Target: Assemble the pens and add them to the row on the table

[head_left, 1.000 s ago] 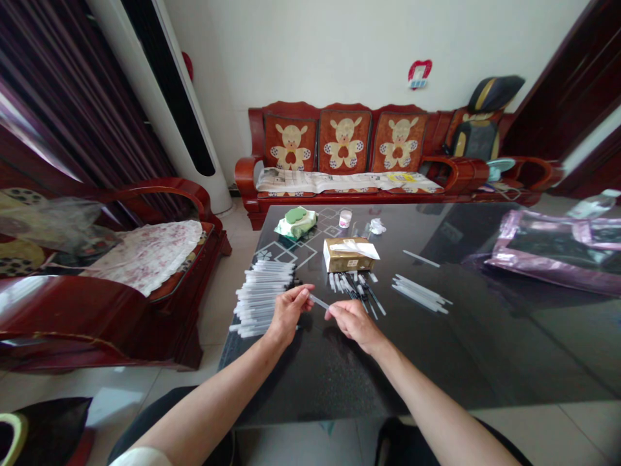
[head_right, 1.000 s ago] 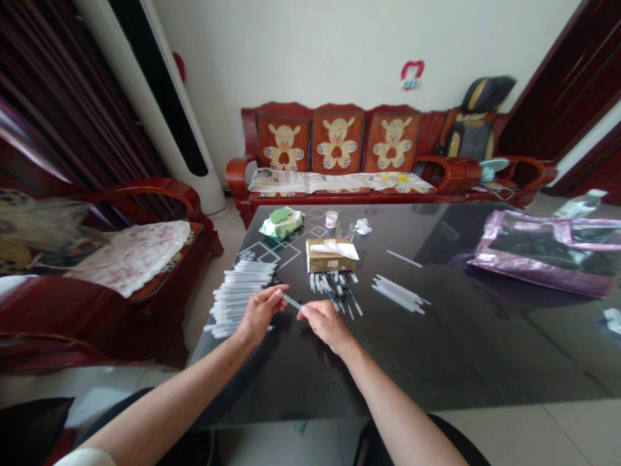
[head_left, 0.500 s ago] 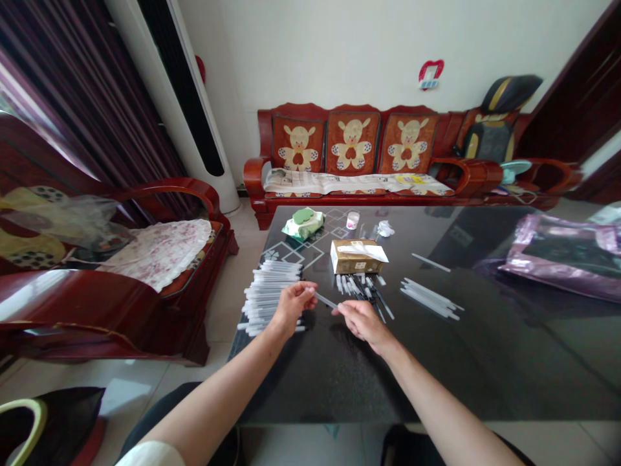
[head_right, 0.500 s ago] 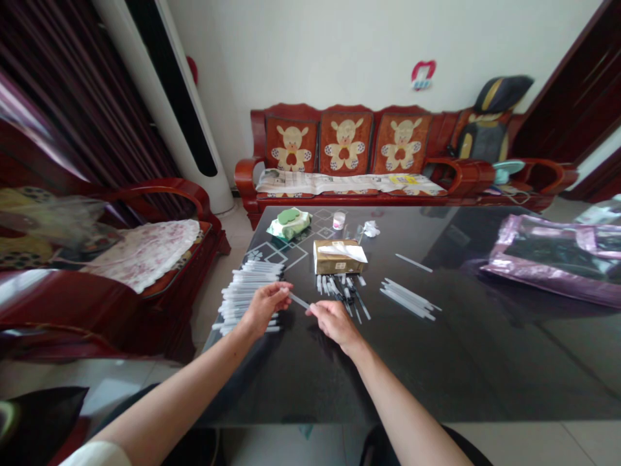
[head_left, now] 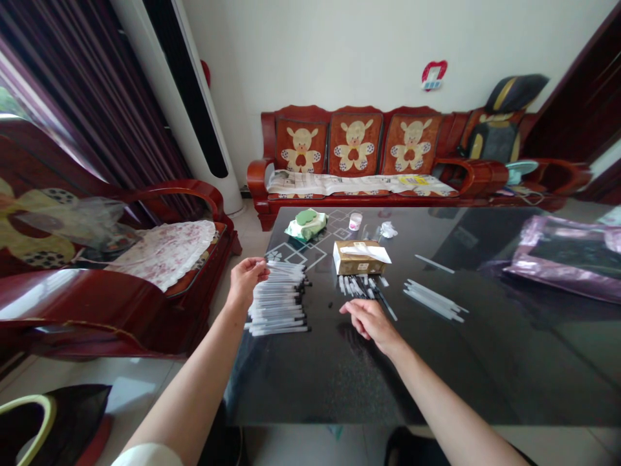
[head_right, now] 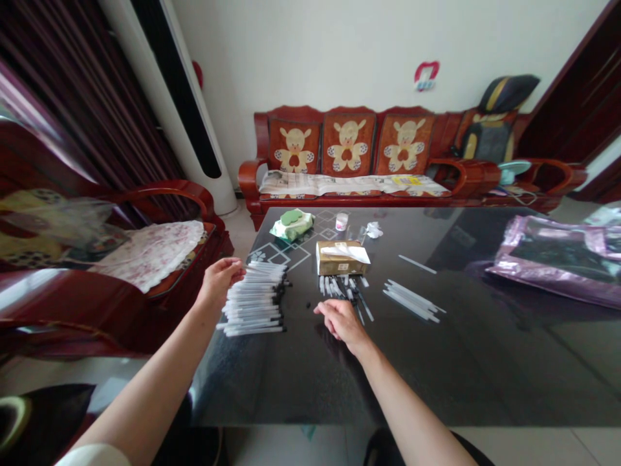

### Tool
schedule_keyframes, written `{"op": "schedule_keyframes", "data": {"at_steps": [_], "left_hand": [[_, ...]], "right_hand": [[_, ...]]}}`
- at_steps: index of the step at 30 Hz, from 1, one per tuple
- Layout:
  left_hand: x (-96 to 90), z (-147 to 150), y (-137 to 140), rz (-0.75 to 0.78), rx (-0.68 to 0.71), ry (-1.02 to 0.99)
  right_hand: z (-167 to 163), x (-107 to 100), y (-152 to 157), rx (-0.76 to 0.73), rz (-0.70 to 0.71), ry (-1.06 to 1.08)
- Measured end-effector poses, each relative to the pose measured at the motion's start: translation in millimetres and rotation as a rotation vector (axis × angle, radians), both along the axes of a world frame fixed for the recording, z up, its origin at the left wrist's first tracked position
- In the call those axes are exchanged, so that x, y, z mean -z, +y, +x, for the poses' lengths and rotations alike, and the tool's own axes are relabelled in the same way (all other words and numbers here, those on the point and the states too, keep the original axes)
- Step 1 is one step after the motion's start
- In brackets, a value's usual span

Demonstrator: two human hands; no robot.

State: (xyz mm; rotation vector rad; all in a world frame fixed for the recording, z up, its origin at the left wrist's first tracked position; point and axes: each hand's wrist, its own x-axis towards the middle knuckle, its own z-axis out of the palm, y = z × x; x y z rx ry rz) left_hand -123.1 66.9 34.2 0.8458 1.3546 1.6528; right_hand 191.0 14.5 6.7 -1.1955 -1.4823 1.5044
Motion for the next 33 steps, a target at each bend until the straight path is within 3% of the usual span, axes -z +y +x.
{"op": "schedule_keyframes", "data": {"at_steps": [6,12,15,19,22,26,29,33], "left_hand": [[-2.2,-13,1,-0.048,-0.069,0.081],[9.5,-21,3,-0.164,-0.067,0.264],[12.2,-27,3,-0.239,-0.035,0.444],[5.8,-34,1,-0.361,-0.005,0.858],[0.4,-35,-1,-0.443,0.018,1.130],[-0.8,-35,-2,-0.500,0.034,1.260],[-0.8,-36,-1,-0.541,0.046,1.271],[-5.1,-35,-2,-0.567,0.050,1.245]], "right_hand": [[1,1,0,0.001,0.001,0.000],[5,-2,2,0.001,0.017,-0.012],[10,-2,4,0.032,0.044,-0.046],[21,1,11,0.098,0.088,-0.144],[43,-1,22,0.196,0.191,-0.402],[98,-11,36,0.458,0.378,-1.010],[143,-17,39,0.578,0.162,-1.336],[176,-16,35,0.538,-0.044,-1.463]]}}
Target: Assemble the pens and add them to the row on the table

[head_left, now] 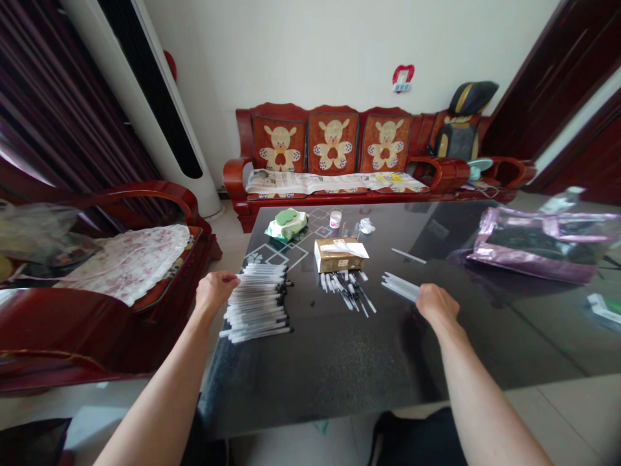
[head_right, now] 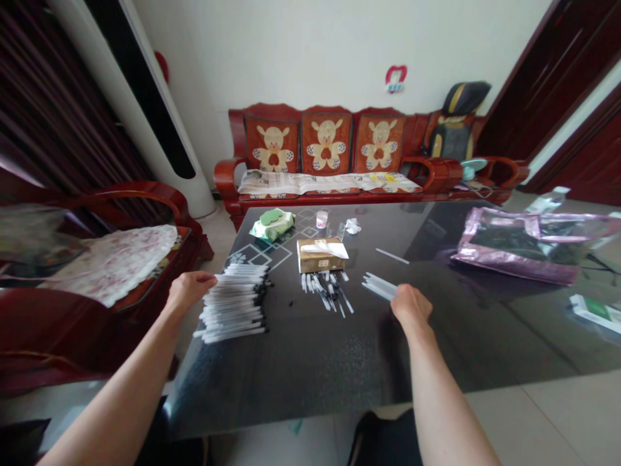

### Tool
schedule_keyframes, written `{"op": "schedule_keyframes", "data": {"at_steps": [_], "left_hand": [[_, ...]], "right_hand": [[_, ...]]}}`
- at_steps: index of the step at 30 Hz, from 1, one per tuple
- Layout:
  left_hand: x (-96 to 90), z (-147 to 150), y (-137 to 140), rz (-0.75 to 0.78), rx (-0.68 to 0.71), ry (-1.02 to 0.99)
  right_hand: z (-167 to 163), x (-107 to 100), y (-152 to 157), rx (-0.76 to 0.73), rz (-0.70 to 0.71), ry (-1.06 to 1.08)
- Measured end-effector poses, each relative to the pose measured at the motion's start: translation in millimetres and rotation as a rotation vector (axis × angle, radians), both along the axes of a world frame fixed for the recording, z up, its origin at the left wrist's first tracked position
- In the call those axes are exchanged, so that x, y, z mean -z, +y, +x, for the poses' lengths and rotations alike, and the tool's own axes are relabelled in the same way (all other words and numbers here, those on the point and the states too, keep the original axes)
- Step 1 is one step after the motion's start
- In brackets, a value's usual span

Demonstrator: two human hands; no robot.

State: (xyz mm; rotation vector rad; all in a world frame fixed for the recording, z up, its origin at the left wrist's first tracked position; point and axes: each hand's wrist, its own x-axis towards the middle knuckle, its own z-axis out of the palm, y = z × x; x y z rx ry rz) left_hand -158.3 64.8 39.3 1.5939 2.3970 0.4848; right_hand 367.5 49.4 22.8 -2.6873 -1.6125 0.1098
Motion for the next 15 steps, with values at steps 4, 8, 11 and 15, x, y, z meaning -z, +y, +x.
{"op": "schedule_keyframes", "data": {"at_steps": [4,8,11,15], "left_hand": [[-7.7,13,-3,0.201,0.011,-0.023],[-12.0,41,-9,0.433,0.128,-0.097],[-10.3,62,-14,0.480,0.234,-0.154],[-3.7,83,-20,0.468,0.326,-0.232]], "right_hand": [[6,5,-2,0.005,-0.033,-0.009],[3,8,1,0.013,-0.031,-0.025],[3,12,4,0.013,-0.026,-0.043],[4,15,5,-0.004,0.001,-0.055]]}}
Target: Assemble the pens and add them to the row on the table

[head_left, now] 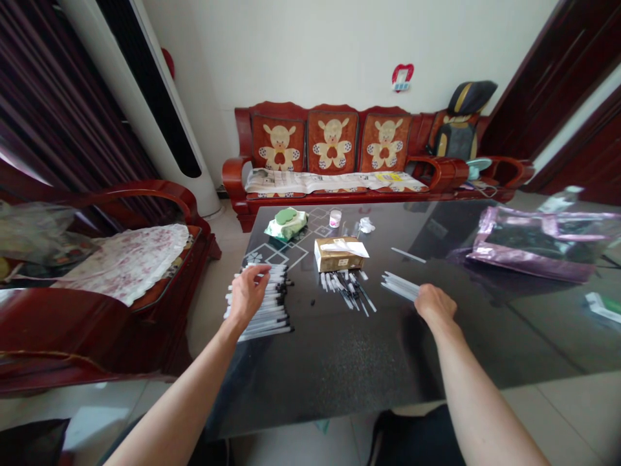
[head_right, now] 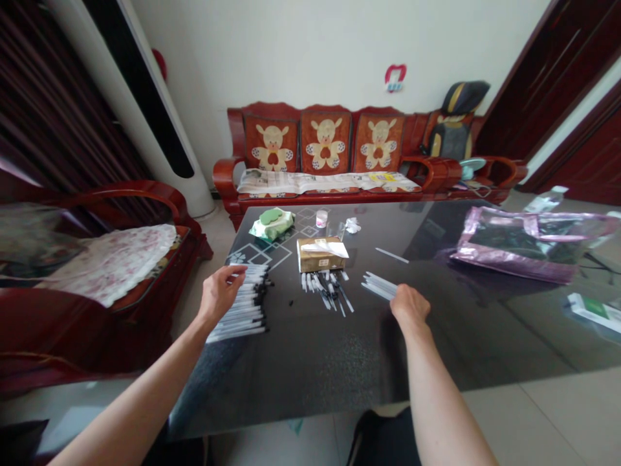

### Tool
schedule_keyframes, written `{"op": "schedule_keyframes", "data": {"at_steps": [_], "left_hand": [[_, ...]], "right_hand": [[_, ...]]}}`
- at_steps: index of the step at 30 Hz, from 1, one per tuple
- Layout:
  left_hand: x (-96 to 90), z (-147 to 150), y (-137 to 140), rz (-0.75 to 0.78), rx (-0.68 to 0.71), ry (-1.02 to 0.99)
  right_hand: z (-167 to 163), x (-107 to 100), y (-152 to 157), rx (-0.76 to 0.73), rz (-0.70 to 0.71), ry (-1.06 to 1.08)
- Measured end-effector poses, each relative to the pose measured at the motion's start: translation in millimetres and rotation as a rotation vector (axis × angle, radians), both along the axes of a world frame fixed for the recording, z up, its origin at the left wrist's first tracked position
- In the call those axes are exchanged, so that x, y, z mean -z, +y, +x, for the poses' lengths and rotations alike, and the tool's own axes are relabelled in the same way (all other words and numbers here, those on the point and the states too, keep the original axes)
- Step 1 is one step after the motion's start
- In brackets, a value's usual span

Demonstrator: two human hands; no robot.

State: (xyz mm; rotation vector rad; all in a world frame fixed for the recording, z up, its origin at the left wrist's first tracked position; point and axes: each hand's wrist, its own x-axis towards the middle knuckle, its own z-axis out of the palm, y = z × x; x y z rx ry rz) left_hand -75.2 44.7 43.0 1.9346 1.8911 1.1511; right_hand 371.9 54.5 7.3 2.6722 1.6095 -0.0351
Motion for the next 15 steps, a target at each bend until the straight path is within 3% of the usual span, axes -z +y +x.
{"op": "schedule_keyframes", "data": {"at_steps": [6,10,15], "left_hand": [[15.7,24,-6,-0.067,0.154,-0.206],[32.2,47,-14,-0.244,0.299,-0.463],[47.5,75,-31,-0.488,0.436,-0.747]], "right_hand": [[-19,-12,-2,-0.064,0.049,0.072],[-68,-13,-8,-0.334,0.174,0.239],[-138,0,-25,-0.639,0.215,0.597]]}}
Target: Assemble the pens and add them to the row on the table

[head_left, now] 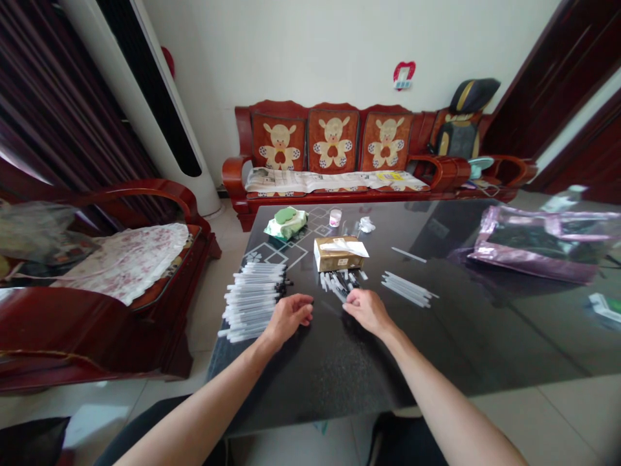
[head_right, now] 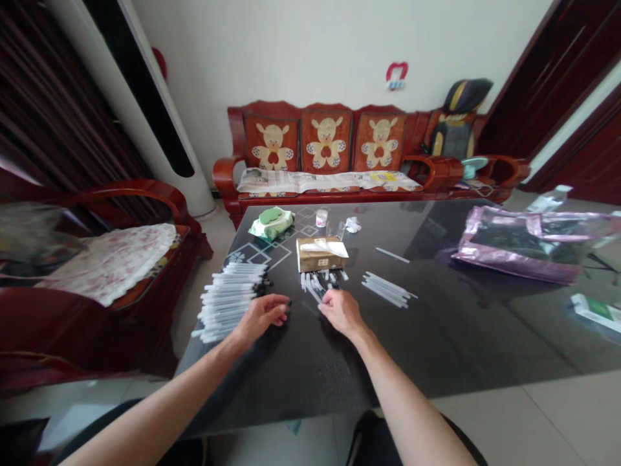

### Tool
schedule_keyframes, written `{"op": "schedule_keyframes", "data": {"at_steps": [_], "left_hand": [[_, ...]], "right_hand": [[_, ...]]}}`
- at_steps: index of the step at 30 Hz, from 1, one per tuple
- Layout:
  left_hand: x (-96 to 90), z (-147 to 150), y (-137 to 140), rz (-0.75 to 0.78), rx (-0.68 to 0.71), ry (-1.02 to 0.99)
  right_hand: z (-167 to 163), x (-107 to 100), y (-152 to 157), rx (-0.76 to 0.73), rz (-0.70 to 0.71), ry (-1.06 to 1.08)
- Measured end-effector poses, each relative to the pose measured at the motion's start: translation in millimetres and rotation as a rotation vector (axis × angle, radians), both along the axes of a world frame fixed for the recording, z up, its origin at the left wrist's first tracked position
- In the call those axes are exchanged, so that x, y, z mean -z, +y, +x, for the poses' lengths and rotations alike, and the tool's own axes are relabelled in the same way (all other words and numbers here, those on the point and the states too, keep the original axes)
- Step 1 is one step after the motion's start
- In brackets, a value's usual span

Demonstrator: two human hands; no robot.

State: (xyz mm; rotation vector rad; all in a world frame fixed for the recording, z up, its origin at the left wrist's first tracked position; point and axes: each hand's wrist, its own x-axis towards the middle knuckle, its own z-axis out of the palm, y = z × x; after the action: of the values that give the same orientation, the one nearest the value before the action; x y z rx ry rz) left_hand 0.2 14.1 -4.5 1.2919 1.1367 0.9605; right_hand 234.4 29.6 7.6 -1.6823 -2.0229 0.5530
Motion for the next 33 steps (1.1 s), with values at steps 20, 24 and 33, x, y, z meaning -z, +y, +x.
{"op": "schedule_keyframes", "data": {"at_steps": [20,24,33], "left_hand": [[-6.3,5,-2,-0.257,-0.072,-0.241],[-5.3,7,-3,-0.267,-0.047,-0.250],[0.0,1,1,-0.265,-0.059,-0.313]], "right_hand": [[43,8,23,0.256,-0.067,-0.404],[38,11,23,0.241,-0.086,-0.463],[35,-1,22,0.274,-0.017,-0.446]]}}
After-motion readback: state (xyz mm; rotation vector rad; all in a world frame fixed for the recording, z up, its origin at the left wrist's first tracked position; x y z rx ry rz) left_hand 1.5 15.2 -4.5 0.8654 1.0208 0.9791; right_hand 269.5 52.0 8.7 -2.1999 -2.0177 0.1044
